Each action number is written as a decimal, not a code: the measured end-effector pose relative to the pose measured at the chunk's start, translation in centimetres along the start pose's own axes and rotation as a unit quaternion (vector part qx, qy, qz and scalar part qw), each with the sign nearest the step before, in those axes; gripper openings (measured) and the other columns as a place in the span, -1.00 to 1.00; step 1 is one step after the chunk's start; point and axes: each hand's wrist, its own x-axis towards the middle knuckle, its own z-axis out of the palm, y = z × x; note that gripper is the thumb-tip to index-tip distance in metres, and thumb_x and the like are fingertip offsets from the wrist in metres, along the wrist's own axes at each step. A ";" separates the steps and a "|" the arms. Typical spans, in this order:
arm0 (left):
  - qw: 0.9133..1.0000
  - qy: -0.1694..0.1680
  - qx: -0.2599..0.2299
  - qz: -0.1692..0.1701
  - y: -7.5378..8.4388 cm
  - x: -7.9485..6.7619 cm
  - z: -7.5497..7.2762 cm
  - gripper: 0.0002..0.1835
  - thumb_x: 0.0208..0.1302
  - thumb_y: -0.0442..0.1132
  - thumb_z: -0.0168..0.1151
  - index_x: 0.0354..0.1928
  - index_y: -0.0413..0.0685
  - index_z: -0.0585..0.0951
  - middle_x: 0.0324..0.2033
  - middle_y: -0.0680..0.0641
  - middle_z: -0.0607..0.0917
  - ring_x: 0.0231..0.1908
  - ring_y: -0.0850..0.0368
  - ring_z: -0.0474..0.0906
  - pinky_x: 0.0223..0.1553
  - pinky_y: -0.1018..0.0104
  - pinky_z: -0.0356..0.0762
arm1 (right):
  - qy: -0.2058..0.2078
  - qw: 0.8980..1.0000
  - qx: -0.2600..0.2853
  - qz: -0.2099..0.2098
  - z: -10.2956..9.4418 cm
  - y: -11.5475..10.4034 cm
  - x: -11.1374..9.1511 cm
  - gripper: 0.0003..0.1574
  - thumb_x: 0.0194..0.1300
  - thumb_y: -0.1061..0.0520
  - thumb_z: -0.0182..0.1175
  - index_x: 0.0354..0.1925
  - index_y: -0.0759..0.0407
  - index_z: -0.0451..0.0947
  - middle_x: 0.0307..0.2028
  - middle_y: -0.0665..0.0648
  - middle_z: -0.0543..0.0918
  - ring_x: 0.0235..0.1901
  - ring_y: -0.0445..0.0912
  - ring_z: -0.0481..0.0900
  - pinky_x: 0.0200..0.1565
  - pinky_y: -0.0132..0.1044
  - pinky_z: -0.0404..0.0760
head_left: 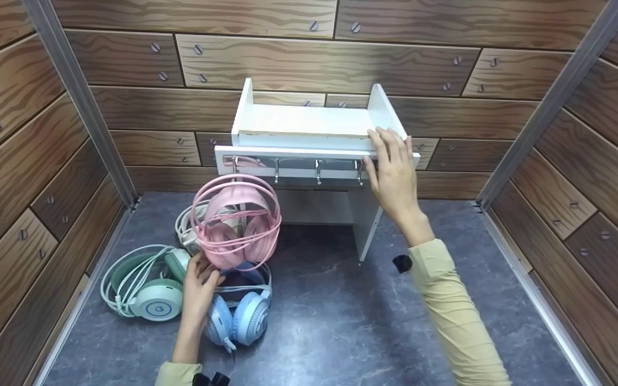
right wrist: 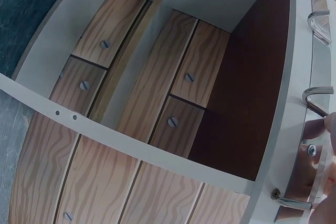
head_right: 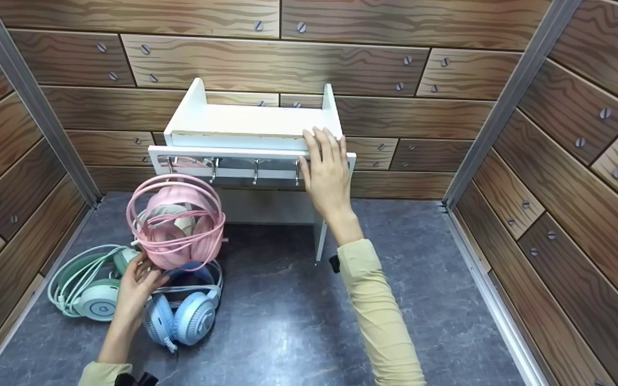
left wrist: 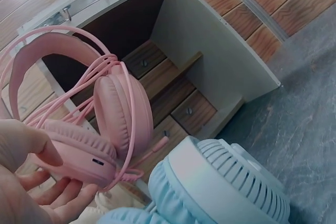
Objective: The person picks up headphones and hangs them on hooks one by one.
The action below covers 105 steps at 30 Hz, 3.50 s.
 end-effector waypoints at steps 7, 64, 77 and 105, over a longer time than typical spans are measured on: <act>1.000 -0.003 -0.009 0.000 -0.1 -1.2 -0.6 -0.52 0.29 -0.47 -0.06 0.26 -0.28 0.22 0.12 -0.32 0.40 0.08 -0.14 0.40 -0.10 0.24 0.56 | -0.001 1.000 -0.002 0.002 0.0 0.0 0.0 -0.41 0.37 -0.07 -0.07 0.30 0.05 0.22 0.24 0.11 0.31 0.31 -0.01 0.13 0.37 -0.04 -0.23; 0.965 0.049 0.173 -0.193 -4.1 -6.3 -3.4 -0.04 0.19 0.35 -0.10 0.29 -0.38 0.07 0.15 -0.47 0.21 0.05 -0.25 0.32 -0.41 0.09 0.60 | -0.007 1.000 -0.007 0.004 0.0 -0.1 0.0 -0.40 0.38 -0.09 -0.10 0.32 0.03 0.19 0.25 0.11 0.29 0.32 -0.03 0.10 0.37 -0.04 -0.23; 0.966 -0.001 0.106 -0.236 -4.7 -5.6 -3.2 -0.01 0.21 0.33 -0.10 0.31 -0.43 0.01 0.17 -0.51 0.23 -0.08 -0.21 0.47 -0.24 -0.11 0.56 | -0.006 1.000 -0.002 0.005 0.0 -0.1 0.0 -0.40 0.37 -0.10 -0.08 0.31 0.01 0.19 0.25 0.09 0.29 0.33 -0.03 0.08 0.37 -0.02 -0.23; 0.974 -0.029 0.099 -0.200 -5.1 -6.7 -2.1 -0.17 0.20 0.12 0.13 0.21 -0.39 0.07 0.06 -0.42 0.34 -0.22 0.04 0.51 -0.31 0.08 0.61 | -0.002 1.000 0.006 0.008 0.1 0.0 0.0 -0.40 0.36 -0.08 -0.06 0.31 0.01 0.20 0.25 0.10 0.30 0.32 -0.03 0.10 0.37 -0.02 -0.24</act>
